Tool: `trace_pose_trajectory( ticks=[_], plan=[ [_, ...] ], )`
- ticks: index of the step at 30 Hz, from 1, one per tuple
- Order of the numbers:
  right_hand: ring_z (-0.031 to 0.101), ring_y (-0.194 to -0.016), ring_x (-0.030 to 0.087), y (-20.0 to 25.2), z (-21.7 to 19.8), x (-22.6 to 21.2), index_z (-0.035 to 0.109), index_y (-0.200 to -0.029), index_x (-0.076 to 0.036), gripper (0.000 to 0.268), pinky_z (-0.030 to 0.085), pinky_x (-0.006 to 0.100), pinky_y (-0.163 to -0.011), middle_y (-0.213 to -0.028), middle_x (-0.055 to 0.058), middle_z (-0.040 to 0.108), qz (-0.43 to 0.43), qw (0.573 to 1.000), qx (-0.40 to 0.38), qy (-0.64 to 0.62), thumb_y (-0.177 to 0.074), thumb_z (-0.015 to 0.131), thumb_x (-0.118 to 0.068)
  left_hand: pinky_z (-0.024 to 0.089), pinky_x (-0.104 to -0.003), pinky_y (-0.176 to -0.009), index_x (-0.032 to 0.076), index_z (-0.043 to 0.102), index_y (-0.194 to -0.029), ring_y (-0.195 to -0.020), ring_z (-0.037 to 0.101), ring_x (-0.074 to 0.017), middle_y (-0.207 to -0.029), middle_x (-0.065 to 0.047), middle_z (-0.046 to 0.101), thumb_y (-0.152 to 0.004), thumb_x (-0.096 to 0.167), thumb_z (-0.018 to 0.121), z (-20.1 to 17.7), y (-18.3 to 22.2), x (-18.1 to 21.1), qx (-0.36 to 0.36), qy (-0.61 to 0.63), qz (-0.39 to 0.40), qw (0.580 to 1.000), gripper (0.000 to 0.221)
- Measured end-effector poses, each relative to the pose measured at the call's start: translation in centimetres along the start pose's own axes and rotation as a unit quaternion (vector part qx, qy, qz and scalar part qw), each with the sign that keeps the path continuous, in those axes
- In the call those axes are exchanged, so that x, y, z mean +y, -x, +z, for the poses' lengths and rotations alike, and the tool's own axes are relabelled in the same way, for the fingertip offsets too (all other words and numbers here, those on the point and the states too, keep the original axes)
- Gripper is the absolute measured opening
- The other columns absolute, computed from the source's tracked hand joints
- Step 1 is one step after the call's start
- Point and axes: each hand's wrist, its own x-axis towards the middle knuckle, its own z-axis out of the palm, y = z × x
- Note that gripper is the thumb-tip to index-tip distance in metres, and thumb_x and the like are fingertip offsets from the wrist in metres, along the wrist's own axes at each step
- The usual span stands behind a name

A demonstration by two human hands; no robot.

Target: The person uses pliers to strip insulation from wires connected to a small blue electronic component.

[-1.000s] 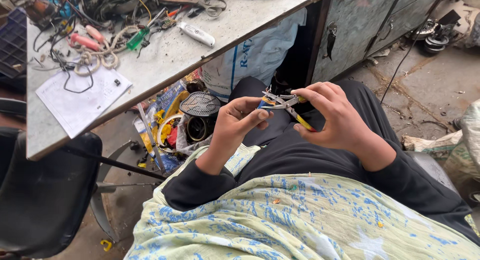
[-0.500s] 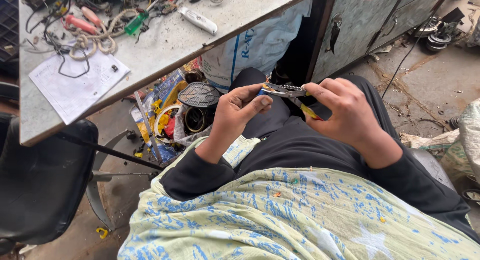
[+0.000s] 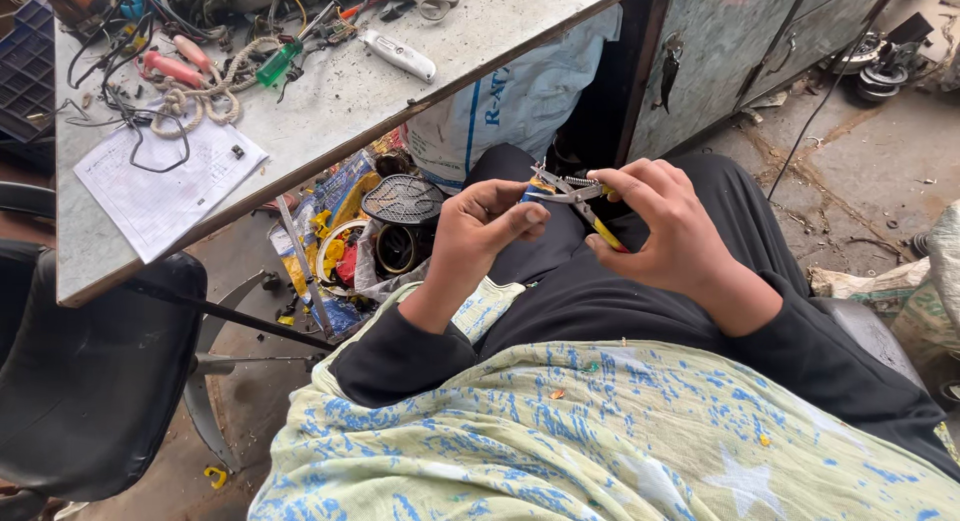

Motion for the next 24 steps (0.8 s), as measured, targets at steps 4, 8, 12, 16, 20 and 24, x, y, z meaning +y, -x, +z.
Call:
trace_pose_trajectory(
  ticks=[4, 8, 12, 16, 20, 24],
  plan=[
    [0.061, -0.092, 0.031, 0.1, 0.5, 0.0, 0.063, -0.126, 0.001, 0.056, 0.051, 0.041, -0.083, -0.099, 0.013, 0.063, 0.04, 0.999, -0.03, -0.021, -0.075, 0.081, -0.014, 0.063, -0.025, -0.083, -0.008, 0.069, -0.123, -0.089, 0.072, -0.01, -0.101, -0.009, 0.076, -0.096, 0.009, 0.076, 0.4, 0.6, 0.1, 0.022, -0.046, 0.018, 0.999, 0.032],
    [0.064, -0.09, 0.028, 1.2, 0.7, 0.7, 0.064, -0.122, 0.0, 0.051, 0.053, 0.039, -0.081, -0.099, 0.012, 0.065, 0.051, 0.998, -0.024, 0.009, -0.074, 0.079, -0.01, 0.062, -0.025, -0.082, -0.008, 0.068, -0.124, -0.089, 0.072, -0.01, -0.101, -0.009, 0.076, -0.096, 0.01, 0.076, 0.6, 0.7, 0.1, 0.029, -0.059, 0.038, 0.997, 0.034],
    [0.064, -0.076, 0.02, 2.0, 1.5, 1.2, 0.067, -0.122, -0.002, 0.042, 0.053, 0.032, -0.071, -0.091, 0.008, 0.064, 0.173, 0.976, -0.072, -0.112, -0.081, 0.076, -0.009, 0.063, -0.028, -0.083, -0.007, 0.067, -0.126, -0.09, 0.074, -0.0126, -0.103, -0.01, 0.077, -0.098, 0.015, 0.073, 0.8, 0.4, 0.2, -0.001, 0.005, -0.01, 1.0, 0.036],
    [0.065, -0.091, 0.019, 1.3, 1.7, 1.2, 0.06, -0.126, 0.0, 0.051, 0.053, 0.033, -0.083, -0.102, 0.01, 0.061, 0.094, 0.984, -0.037, -0.145, -0.081, 0.08, -0.015, 0.064, -0.029, -0.082, -0.007, 0.067, -0.127, -0.09, 0.076, -0.0152, -0.103, -0.012, 0.077, -0.099, 0.019, 0.071, 0.9, 0.1, 0.5, 0.001, 0.058, -0.049, 0.997, 0.038],
    [0.061, -0.097, 0.028, 0.7, 1.3, 0.4, 0.06, -0.127, 0.001, 0.063, 0.049, 0.04, -0.088, -0.106, 0.014, 0.06, 0.039, 0.999, -0.005, -0.037, -0.074, 0.084, -0.021, 0.063, -0.029, -0.082, -0.008, 0.067, -0.125, -0.09, 0.075, -0.0146, -0.104, -0.013, 0.077, -0.098, 0.017, 0.074, 0.7, 0.2, 0.1, 0.002, 0.037, -0.032, 0.999, 0.038],
    [0.06, -0.098, 0.031, 0.4, 0.7, 0.0, 0.062, -0.126, 0.0, 0.062, 0.049, 0.042, -0.09, -0.103, 0.013, 0.062, 0.022, 1.0, -0.002, 0.012, -0.072, 0.085, -0.02, 0.064, -0.028, -0.081, -0.009, 0.067, -0.124, -0.09, 0.075, -0.0134, -0.103, -0.012, 0.077, -0.096, 0.011, 0.076, 0.5, 0.2, -0.9, 0.011, -0.002, 0.022, 1.0, 0.035]
  ],
)
